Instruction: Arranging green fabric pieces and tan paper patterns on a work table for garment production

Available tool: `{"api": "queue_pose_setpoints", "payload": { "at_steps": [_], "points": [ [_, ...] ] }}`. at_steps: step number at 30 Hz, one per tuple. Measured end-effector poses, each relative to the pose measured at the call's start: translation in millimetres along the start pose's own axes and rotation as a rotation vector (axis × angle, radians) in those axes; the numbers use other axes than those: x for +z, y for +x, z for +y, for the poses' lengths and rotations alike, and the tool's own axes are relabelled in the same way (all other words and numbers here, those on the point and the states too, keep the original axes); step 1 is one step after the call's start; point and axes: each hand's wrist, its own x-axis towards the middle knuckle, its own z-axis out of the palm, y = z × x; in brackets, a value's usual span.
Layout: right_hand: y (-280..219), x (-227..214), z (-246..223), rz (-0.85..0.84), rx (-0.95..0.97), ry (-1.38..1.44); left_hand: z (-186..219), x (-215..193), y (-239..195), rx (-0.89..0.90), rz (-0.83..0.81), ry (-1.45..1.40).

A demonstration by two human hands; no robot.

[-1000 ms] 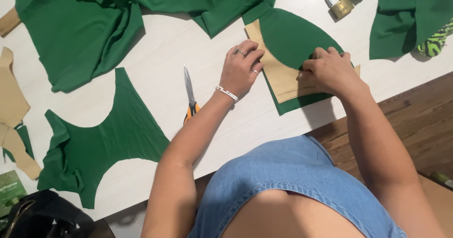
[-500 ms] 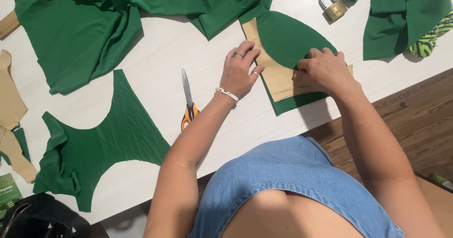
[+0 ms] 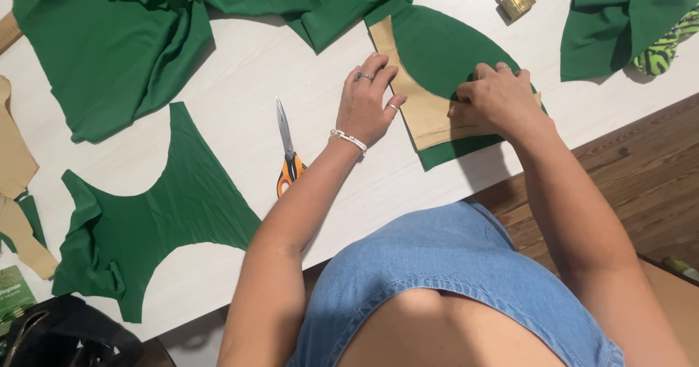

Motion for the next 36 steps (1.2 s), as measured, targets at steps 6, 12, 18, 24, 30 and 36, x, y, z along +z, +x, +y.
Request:
{"api": "queue_pose_setpoints", "payload": {
  "at_steps": [6,12,18,24,30,36],
  "points": [
    [-1.5,16.6,2.0,0.048,0.011,-0.009,38.0,-41.5,-3.6,-0.113,-0.225,0.052],
    [-30.8,18.8,-40.1,0.747,-0.107,0.005,45.3,-49.0,-3.8,-0.115,-0.293,0.114],
    [-48.6,48.2,-77.9,0.679,-0.264,0.262,42.6,-39.8,-9.1,-0.086,-0.260,0.138],
    [-60.1,69.9,-62.0,0.715,-0.203,0.270,43.8,-41.9,-7.5,-0.124,-0.303,0.118],
    [-65.1,72.6,-56.9,0.660,-0.059,0.250,44.9,-45.4,-5.6,-0.138,-0.337,0.114],
    [-82.6,78.9,-7.5,0.838,-0.046,0.609,42.9,-43.1,-2.9,-0.145,-0.325,0.099]
  ]
}}
